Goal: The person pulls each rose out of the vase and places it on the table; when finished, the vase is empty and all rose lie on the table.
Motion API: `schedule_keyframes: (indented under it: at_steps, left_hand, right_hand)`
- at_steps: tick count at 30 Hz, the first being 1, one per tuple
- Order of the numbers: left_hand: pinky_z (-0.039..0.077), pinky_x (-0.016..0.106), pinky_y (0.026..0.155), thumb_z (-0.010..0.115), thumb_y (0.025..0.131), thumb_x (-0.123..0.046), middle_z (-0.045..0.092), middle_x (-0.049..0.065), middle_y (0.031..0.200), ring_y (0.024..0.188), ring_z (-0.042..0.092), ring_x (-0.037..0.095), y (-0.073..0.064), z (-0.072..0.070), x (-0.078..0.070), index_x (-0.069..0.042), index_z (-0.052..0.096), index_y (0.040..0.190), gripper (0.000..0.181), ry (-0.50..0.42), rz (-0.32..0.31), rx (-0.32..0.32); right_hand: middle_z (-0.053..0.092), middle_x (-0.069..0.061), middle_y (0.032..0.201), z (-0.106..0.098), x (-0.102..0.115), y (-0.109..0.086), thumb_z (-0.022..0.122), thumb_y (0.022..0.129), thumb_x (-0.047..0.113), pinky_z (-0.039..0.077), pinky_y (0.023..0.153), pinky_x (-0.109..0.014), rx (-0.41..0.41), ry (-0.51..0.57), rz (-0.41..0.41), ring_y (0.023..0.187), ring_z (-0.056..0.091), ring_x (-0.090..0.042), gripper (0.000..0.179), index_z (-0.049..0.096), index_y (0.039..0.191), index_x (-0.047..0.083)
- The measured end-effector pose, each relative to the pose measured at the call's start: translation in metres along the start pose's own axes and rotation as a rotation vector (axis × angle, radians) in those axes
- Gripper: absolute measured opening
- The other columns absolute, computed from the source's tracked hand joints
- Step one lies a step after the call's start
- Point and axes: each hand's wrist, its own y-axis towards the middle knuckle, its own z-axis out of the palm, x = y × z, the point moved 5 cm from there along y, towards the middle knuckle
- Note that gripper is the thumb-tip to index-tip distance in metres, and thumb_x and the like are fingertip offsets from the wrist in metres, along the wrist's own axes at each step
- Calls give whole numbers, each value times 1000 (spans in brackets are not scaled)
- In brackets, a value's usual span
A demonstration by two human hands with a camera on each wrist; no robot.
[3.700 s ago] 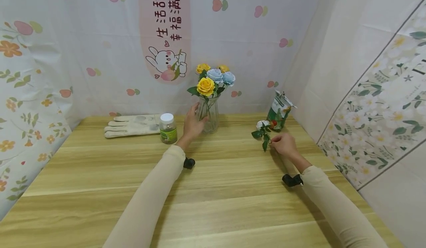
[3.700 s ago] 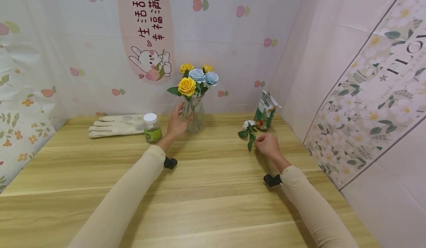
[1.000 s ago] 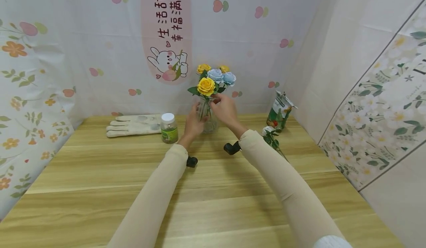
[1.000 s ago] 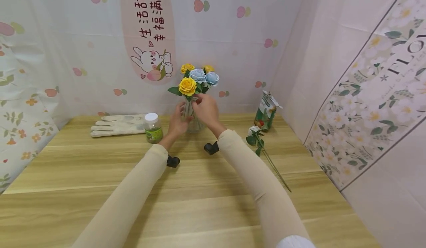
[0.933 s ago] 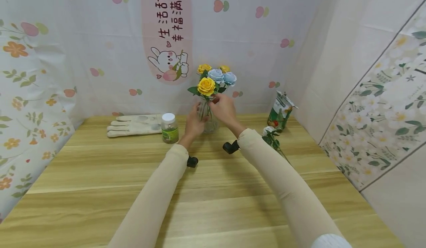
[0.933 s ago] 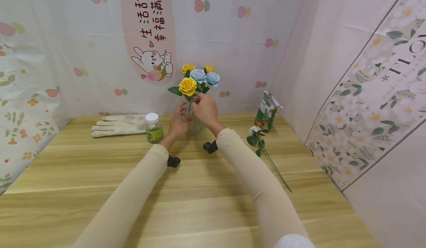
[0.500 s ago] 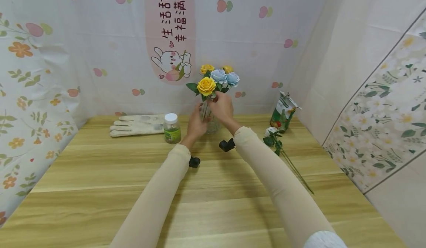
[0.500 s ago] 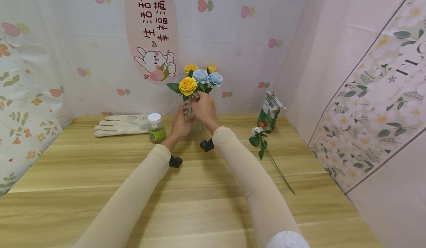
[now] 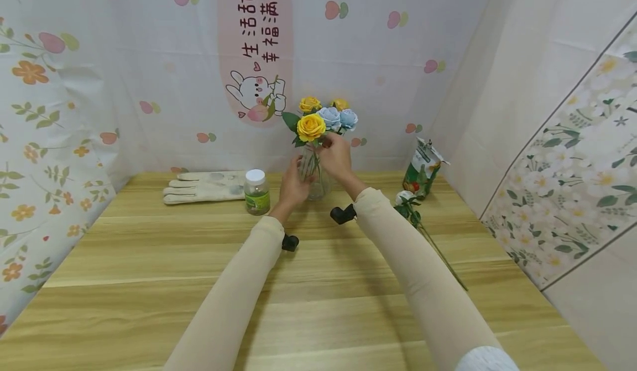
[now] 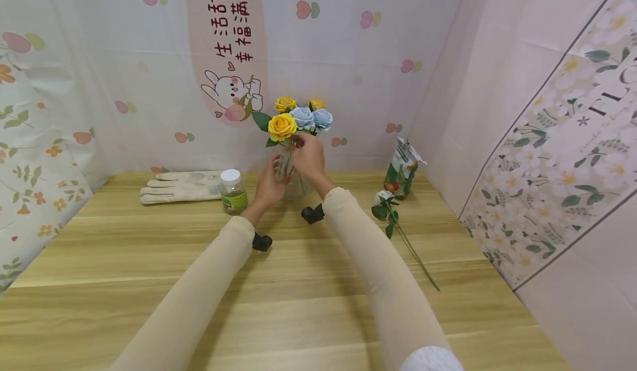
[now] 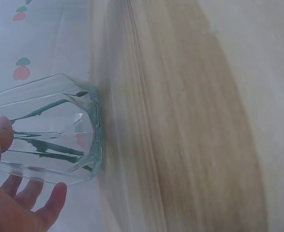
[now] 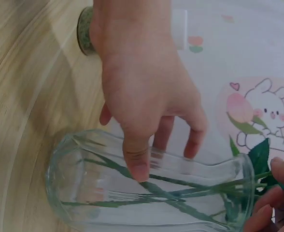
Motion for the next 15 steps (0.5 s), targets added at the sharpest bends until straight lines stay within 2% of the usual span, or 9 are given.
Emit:
schedule_keyframes:
  at_steps: [6, 7, 8, 10, 12, 13, 14, 15]
  left_hand:
    - [41, 50, 105, 70, 94, -21, 47, 13, 149, 133, 47, 33, -1, -1, 0, -14, 34, 149, 66, -9, -13, -19]
    - [42, 50, 105, 70, 94, -20, 47, 13, 149, 133, 47, 34, -2, -1, 0, -14, 34, 149, 66, -10, -12, -21]
    - [42, 51, 105, 71, 94, -20, 47, 13, 149, 133, 47, 35, -2, -1, 0, -13, 35, 149, 67, -14, -9, -24]
    - [42, 52, 104, 71, 94, -20, 47, 13, 149, 133, 47, 35, -3, -2, -1, -11, 35, 150, 67, -18, -6, -25]
    - [41, 53, 104, 71, 94, -20, 47, 13, 149, 133, 47, 35, -4, -2, -1, -12, 35, 150, 67, -24, -8, -25]
    - [41, 53, 104, 71, 94, -20, 47, 12, 149, 133, 47, 35, -4, -3, -1, -12, 35, 150, 67, -23, -8, -24]
    - [41, 53, 104, 70, 94, -21, 47, 12, 150, 133, 47, 35, -4, -3, -1, -12, 35, 150, 66, -22, -8, -23]
    - [41, 53, 104, 70, 94, -21, 46, 11, 150, 133, 46, 34, -4, -3, -1, -13, 35, 150, 66, -19, -9, -19]
  right_hand:
    - [63, -10, 84, -8, 3, -5, 70, 95, 21, 49, 73, -38, -43, 22, 32, 81, 58, -24, 22, 71, 100, 0]
    - [64, -11, 86, -10, 3, -6, 70, 94, 20, 49, 82, -41, -55, 26, 31, 83, 59, -26, 21, 71, 99, 0]
    - [66, -12, 88, -11, 4, -6, 71, 94, 19, 47, 92, -43, -70, 22, 27, 86, 61, -27, 20, 71, 98, 0]
    - [68, -14, 90, -14, 7, -8, 71, 93, 17, 33, 109, -51, -93, 29, 9, 88, 63, -29, 19, 71, 98, -1]
    - [71, -15, 92, -17, 10, -9, 71, 93, 16, 28, 113, -54, -111, 45, -10, 88, 66, -30, 20, 72, 103, -1]
    - [72, -16, 92, -18, 12, -9, 71, 93, 17, 20, 117, -55, -117, 50, -16, 87, 68, -30, 20, 72, 105, 0]
    - [72, -15, 92, -20, 13, -10, 71, 93, 18, 21, 117, -54, -122, 53, -18, 84, 69, -29, 22, 72, 108, 2]
    - [72, -16, 92, -20, 15, -11, 71, 93, 18, 28, 114, -52, -122, 70, -21, 81, 70, -29, 23, 72, 111, 3]
